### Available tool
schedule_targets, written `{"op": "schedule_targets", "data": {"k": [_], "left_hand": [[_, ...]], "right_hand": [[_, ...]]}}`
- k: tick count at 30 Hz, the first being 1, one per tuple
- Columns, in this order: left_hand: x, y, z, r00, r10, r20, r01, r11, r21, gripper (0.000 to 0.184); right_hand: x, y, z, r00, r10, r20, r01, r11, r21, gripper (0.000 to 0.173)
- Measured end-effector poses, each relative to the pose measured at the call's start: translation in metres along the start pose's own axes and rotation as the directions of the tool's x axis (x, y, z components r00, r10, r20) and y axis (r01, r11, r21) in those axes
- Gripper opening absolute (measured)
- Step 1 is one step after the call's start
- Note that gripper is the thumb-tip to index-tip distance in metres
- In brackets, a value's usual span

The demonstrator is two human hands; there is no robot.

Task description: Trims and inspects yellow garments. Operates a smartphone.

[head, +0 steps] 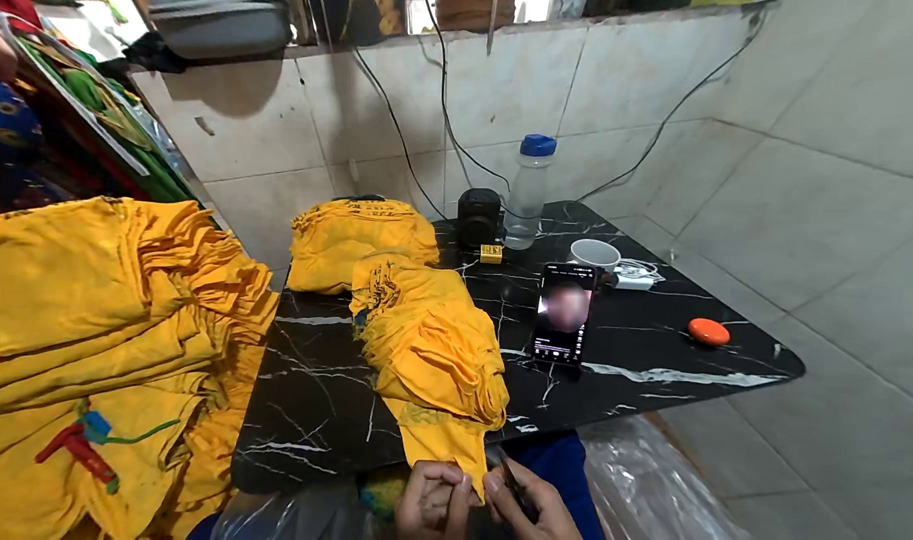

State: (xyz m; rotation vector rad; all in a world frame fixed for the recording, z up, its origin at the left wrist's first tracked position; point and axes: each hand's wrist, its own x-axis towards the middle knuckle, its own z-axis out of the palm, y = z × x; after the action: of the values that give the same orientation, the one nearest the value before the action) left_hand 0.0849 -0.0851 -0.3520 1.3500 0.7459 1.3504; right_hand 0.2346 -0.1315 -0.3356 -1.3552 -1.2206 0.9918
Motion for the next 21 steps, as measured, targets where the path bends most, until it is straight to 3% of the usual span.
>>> {"op": "schedule_targets", "data": {"k": [5,9,13,17,21], "left_hand": [[0.004,-0.005,-0.006,0.962,0.112,0.247,-0.161,0.969,0.187,0.028],[0.01,-0.008,-0.007,0.934,0.168,0.316,-0.268,0.913,0.307,0.03],[0.009,-0.014,-0.006,0.938,0.232,0.259,-0.315,0.883,0.349,0.022],[0.009,-0.017,-0.011,0.949,0.253,0.187,-0.295,0.923,0.246,0.009],[0.012,-0.014,-0.011,0.992,0.116,0.047,-0.117,0.993,0.029,0.011]], "right_hand": [[-0.006,-0.004,-0.005,0.998,-0.058,-0.023,0.05,0.963,-0.263,0.016],[-0.012,-0.018,-0.007,0.996,-0.08,-0.029,0.06,0.903,-0.425,0.015],[-0.015,-0.024,-0.007,0.995,-0.099,0.002,0.09,0.89,-0.447,0.016],[-0.013,-0.019,-0.012,0.984,-0.168,0.053,0.176,0.931,-0.321,0.017],[-0.006,-0.01,-0.018,0.989,-0.145,-0.035,0.129,0.947,-0.295,0.035]]}}
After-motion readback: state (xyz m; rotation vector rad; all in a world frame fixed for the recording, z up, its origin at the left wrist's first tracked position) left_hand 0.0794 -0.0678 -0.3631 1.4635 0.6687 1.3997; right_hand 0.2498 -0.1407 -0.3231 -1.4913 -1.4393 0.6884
